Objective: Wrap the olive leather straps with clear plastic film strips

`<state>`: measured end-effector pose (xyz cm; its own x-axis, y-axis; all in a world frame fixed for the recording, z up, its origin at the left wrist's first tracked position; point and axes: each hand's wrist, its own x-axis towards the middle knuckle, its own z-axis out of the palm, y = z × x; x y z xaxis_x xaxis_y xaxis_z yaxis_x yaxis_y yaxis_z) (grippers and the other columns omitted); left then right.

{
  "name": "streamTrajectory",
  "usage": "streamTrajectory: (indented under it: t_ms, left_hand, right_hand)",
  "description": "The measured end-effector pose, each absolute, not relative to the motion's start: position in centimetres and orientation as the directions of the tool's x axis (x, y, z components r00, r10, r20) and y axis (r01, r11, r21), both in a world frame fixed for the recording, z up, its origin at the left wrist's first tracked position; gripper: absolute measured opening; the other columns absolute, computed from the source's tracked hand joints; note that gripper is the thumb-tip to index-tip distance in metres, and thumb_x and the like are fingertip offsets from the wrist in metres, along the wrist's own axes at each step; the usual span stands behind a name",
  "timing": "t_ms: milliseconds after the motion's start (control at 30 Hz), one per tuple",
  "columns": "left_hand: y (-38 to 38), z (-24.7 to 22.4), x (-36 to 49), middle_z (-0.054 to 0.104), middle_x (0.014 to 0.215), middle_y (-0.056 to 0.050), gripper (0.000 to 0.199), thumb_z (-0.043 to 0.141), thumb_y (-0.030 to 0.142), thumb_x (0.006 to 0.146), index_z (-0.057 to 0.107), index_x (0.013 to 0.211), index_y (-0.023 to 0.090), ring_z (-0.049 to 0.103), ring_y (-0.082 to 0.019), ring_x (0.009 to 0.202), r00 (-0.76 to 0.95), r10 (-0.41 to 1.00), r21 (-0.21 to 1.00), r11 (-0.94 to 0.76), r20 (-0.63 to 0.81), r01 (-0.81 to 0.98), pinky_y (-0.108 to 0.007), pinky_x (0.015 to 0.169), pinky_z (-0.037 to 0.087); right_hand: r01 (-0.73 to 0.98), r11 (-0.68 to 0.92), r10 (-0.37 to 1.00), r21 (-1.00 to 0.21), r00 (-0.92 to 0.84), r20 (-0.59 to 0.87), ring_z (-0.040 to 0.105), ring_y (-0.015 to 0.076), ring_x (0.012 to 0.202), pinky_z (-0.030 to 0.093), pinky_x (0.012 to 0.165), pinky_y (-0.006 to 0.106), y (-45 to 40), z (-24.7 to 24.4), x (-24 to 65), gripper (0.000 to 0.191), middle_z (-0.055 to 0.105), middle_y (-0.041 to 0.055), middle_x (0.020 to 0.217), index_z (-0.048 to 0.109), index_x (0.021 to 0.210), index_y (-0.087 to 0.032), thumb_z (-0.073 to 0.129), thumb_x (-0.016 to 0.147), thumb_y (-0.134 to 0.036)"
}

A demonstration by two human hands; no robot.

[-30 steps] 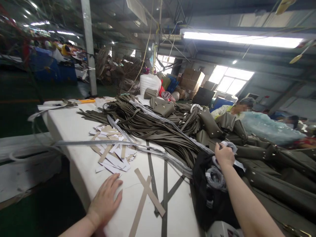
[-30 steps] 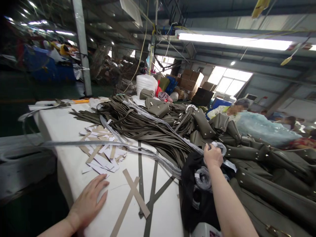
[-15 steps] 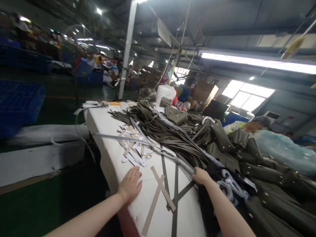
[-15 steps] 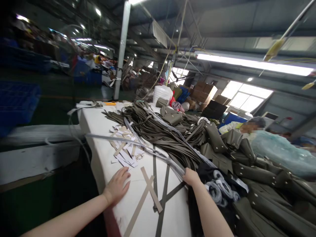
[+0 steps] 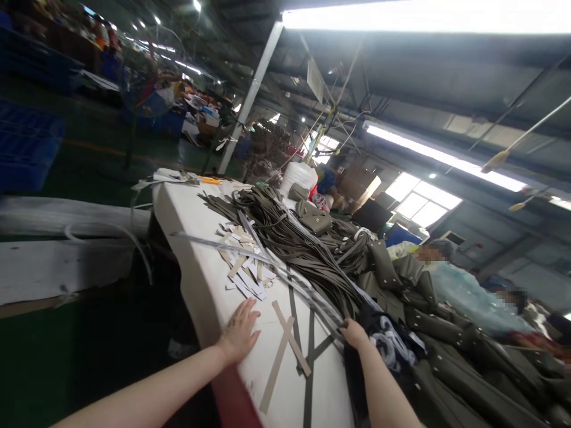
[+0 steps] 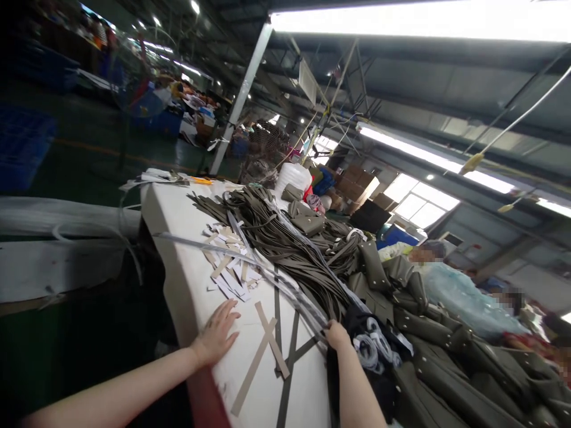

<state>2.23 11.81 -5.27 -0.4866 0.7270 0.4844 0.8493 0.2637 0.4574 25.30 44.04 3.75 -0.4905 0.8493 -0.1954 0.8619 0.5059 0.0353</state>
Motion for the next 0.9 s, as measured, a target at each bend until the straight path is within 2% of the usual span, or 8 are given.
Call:
streamTrajectory:
  t_ms: [200,400,500,600,700,767,800,900]
  left_hand:
    - [2.5,-6.2,2.6,0.042,0.149,-0.010,0.029,0.052,0.020,0.085,0.062,0.112,0.022,0.035,-0.029,0.140,-0.408,0.669,0.432,0.142,0.621,0.891,-0.047,0.113,0.039]
    - [-2.8,-8.0,0.8,0.054,0.140,-0.009,0.022,0.056,0.028,0.086,0.064,0.106,0.024,0.047,-0.029,0.133,-0.551,0.605,0.480,0.296,0.575,0.826,-0.047,0.108,0.046]
    - [-2.1,-6.1,1.5,0.057,0.137,-0.011,0.020,0.059,0.030,0.086,0.065,0.104,0.023,0.049,-0.030,0.132,-0.573,0.631,0.554,0.259,0.523,0.791,-0.048,0.107,0.046]
    - [-1.0,-2.1,3.4,0.054,0.139,-0.016,0.040,0.066,0.045,0.082,0.063,0.114,0.021,0.047,-0.035,0.133,-0.514,0.725,0.657,0.114,0.457,0.745,-0.052,0.108,0.044]
    - [-1.4,2.8,5.5,0.043,0.149,-0.018,0.077,0.066,0.058,0.079,0.043,0.143,0.021,0.040,-0.037,0.137,-0.402,0.816,0.763,-0.073,0.416,0.642,-0.055,0.110,0.040]
    - [-2.6,5.7,6.7,0.035,0.155,-0.013,0.074,0.056,0.051,0.089,0.026,0.152,0.027,0.036,-0.033,0.141,-0.387,0.831,0.818,-0.131,0.398,0.560,-0.053,0.113,0.037]
    - [-3.2,6.8,7.1,0.034,0.156,-0.011,0.067,0.051,0.046,0.093,0.026,0.152,0.029,0.035,-0.031,0.142,-0.402,0.820,0.828,-0.146,0.408,0.542,-0.053,0.115,0.036]
    - [-4.8,8.9,7.2,0.047,0.146,-0.007,0.034,0.039,0.035,0.097,0.053,0.127,0.028,0.039,-0.028,0.139,-0.482,0.715,0.819,-0.223,0.506,0.529,-0.052,0.117,0.035]
  right_hand:
    - [0.886,0.455,0.886,0.084,-0.442,-0.142,0.067,0.0248,0.105,0.052,0.087,0.037,40.5,3.9,24.3,0.015,0.071,0.0094,0.108,0.070,0.099,-0.019,0.060,0.090,-0.025]
    - [0.893,0.450,0.886,0.019,-0.449,0.115,0.071,0.0323,0.092,0.049,0.066,0.038,40.0,11.1,19.3,0.057,0.073,0.0193,0.099,0.072,0.103,-0.017,0.019,0.099,-0.037]
    - [0.861,0.508,0.832,-0.017,-0.486,0.266,0.068,0.0288,0.093,0.044,0.066,0.034,36.5,15.4,17.0,0.060,0.073,0.0137,0.103,0.066,0.114,-0.023,0.013,0.100,-0.047]
    - [0.704,0.709,0.602,0.031,-0.628,0.493,0.066,0.0255,0.076,0.037,0.060,0.032,28.4,17.8,16.6,0.045,0.073,0.0083,0.086,0.067,0.100,-0.026,0.028,0.099,-0.050]
    - [0.284,0.942,0.163,0.177,-0.851,0.498,0.060,0.0211,0.064,0.035,0.060,0.032,18.1,17.3,17.8,0.021,0.069,0.0045,0.071,0.065,0.089,-0.027,0.046,0.095,-0.036]
    - [-0.027,0.980,-0.109,0.200,-0.904,0.412,0.055,0.0197,0.059,0.036,0.059,0.032,12.8,15.8,18.4,0.015,0.063,0.0019,0.062,0.059,0.077,-0.027,0.052,0.090,-0.026]
    - [-0.087,0.982,-0.151,0.168,-0.898,0.414,0.055,0.0208,0.060,0.038,0.061,0.033,11.1,14.9,18.5,0.014,0.061,0.0021,0.060,0.056,0.074,-0.027,0.053,0.087,-0.022]
    - [-0.088,0.994,-0.059,-0.068,-0.934,0.354,0.059,0.0214,0.072,0.044,0.079,0.035,10.3,12.4,18.0,0.011,0.065,0.0029,0.071,0.056,0.077,-0.025,0.053,0.085,-0.017]
